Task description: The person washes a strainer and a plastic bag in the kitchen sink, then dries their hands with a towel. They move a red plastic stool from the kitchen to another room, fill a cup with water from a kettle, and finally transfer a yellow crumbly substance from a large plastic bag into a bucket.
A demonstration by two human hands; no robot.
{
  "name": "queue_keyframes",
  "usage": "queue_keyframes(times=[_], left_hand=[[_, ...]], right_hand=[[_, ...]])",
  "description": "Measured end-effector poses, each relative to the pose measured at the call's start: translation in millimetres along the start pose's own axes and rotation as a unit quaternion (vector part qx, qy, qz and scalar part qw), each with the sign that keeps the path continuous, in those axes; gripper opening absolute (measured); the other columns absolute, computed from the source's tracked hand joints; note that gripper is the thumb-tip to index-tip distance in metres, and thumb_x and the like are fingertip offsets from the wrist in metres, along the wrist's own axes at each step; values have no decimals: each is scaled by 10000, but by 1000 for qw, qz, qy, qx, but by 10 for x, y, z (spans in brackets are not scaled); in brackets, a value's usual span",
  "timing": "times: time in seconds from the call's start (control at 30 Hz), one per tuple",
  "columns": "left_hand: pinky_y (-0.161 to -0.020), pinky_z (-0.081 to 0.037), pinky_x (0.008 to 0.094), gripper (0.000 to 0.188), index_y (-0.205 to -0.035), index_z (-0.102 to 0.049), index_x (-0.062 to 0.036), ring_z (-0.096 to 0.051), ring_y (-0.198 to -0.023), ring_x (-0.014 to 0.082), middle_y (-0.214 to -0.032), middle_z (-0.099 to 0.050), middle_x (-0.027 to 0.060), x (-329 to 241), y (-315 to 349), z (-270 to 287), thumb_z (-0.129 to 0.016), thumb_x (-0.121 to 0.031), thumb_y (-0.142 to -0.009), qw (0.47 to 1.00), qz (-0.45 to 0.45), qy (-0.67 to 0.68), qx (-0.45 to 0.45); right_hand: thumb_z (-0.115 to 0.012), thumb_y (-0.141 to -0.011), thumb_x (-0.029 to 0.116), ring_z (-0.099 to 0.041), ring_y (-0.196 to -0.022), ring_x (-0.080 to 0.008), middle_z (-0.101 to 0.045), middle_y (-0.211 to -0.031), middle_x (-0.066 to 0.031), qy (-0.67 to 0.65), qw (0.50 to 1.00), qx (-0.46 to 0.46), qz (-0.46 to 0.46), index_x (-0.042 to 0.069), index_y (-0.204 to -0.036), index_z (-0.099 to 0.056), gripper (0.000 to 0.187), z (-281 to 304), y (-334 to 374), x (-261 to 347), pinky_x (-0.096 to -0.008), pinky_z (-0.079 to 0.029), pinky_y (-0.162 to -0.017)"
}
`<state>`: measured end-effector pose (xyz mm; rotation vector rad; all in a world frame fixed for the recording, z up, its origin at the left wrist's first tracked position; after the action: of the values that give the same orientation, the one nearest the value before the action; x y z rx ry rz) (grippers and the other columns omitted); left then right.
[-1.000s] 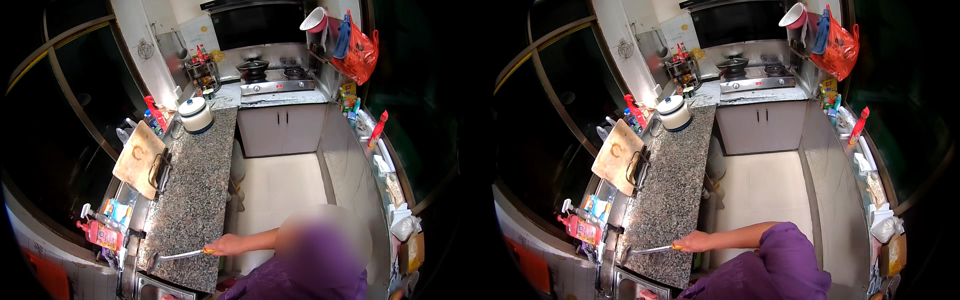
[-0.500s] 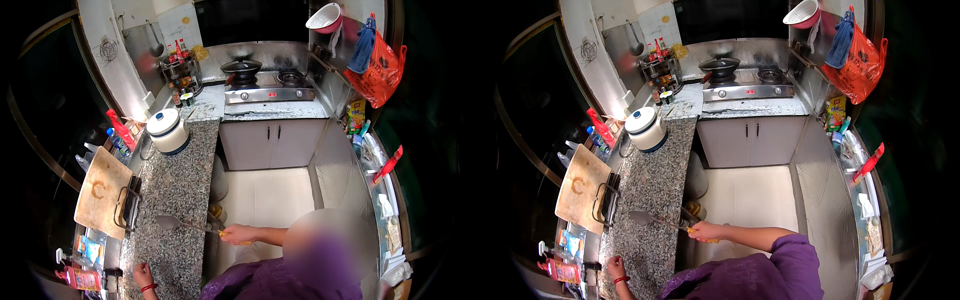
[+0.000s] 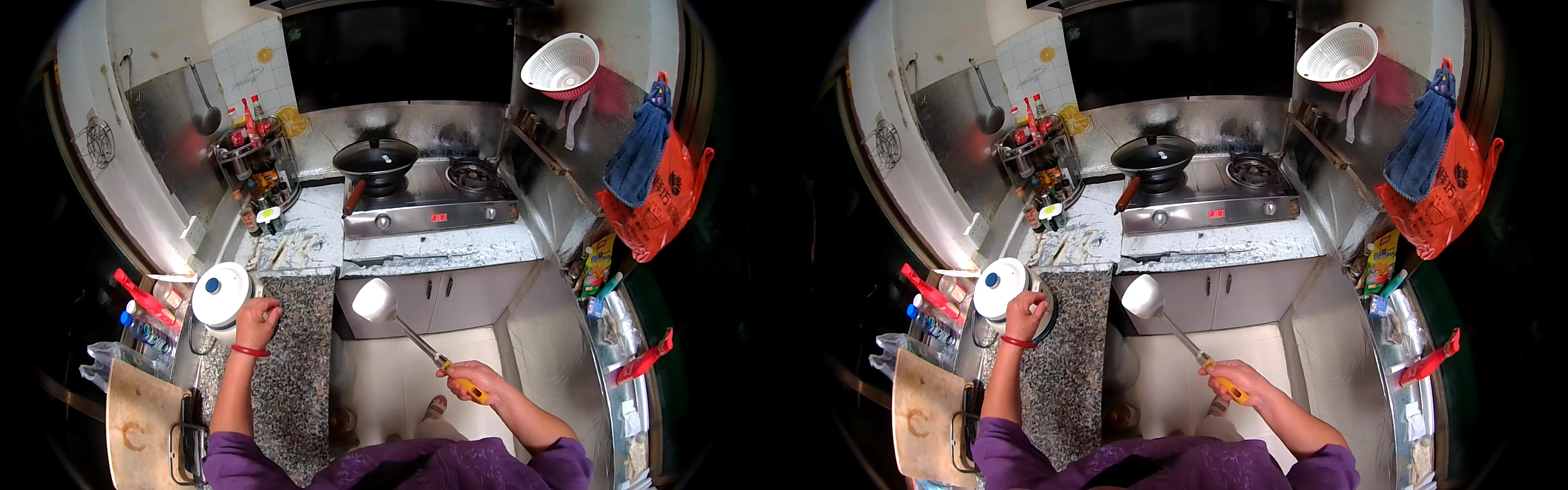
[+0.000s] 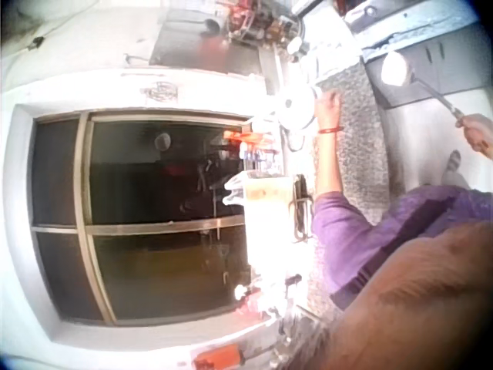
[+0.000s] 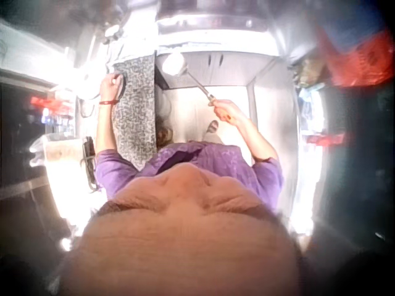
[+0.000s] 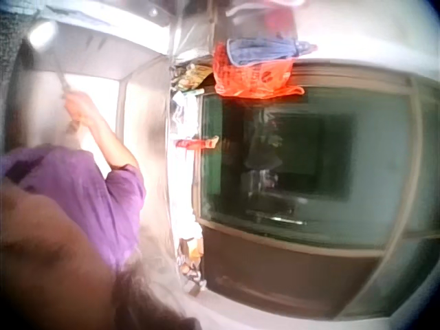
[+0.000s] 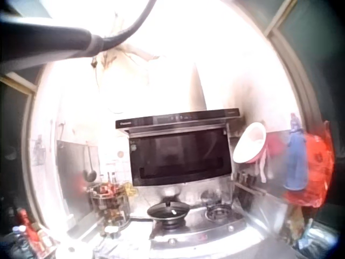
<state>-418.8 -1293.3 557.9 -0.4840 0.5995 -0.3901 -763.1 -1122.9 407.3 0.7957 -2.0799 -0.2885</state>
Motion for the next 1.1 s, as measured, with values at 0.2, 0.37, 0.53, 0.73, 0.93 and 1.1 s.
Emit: queue_keyframes(times=[0.2, 0.37, 0.53, 0.73, 0.93, 1.1], left_hand=[[-547, -446, 275, 192, -843, -614, -9, -562, -582, 153, -688, -605, 112, -102, -1840, -1093, -648, -139, -707, 996, -11, 49, 68], [-562, -455, 293, 284, -883, -605, -19, -577, -589, 194, -674, -600, 136, -197, -3168, -1907, -663, -225, -697, 990, -15, -34, 138], [-708, -458, 361, 431, -984, -571, -43, -587, -797, 297, -839, -613, 150, -128, -4229, -2684, -644, -361, -703, 985, -6, -93, 147], [-817, -427, 377, 572, -1055, -512, -48, -545, -966, 300, -1004, -578, 181, 75, -5164, -3307, -627, -473, -691, 962, 122, -166, 179], [-831, -421, 356, 565, -1042, -533, -47, -540, -978, 292, -1030, -571, 172, 494, -5508, -4011, -619, -480, -689, 950, 121, -165, 235], [-796, -438, 362, 457, -949, -598, -40, -568, -908, 296, -943, -598, 177, 576, -5601, -4040, -604, -412, -683, 964, 94, -141, 204]], right_hand=[[-498, -844, 193, -441, -446, -81, -478, -575, -35, 26, 996, -49, 66, -38, -985, -504, 271, 470, -233, 1223, -193, -339, -386], [-497, -837, 178, -423, -417, -98, -473, -545, -50, 40, 989, -90, 109, -43, -950, -506, 248, 892, -519, 2124, -206, -350, -370], [-496, -830, 174, -421, -407, -104, -476, -540, -62, 39, 984, -105, 137, -42, -955, -508, 250, 1131, -808, 2768, -210, -347, -374], [-501, -823, 174, -422, -397, -110, -482, -530, -68, 36, 976, -137, 167, -52, -965, -517, 267, 1168, -1167, 3433, -208, -347, -381], [-506, -815, 167, -424, -399, -103, -488, -532, -62, 27, 964, -177, 196, -52, -960, -522, 262, 1264, -1508, 3977, -198, -344, -376], [-522, -814, 187, -423, -399, -77, -494, -563, -45, 2, 954, -200, 222, -37, -942, -525, 259, 1388, -1813, 4263, -182, -347, -359]])
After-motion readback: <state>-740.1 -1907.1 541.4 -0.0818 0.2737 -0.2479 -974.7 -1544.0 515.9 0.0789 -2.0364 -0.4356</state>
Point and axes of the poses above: each hand's wrist, its own y-axis away from the middle knuckle, its own z-axis out of the back of the hand, x = y × z, the point moved 9 cm from there along -y, towards the middle knuckle
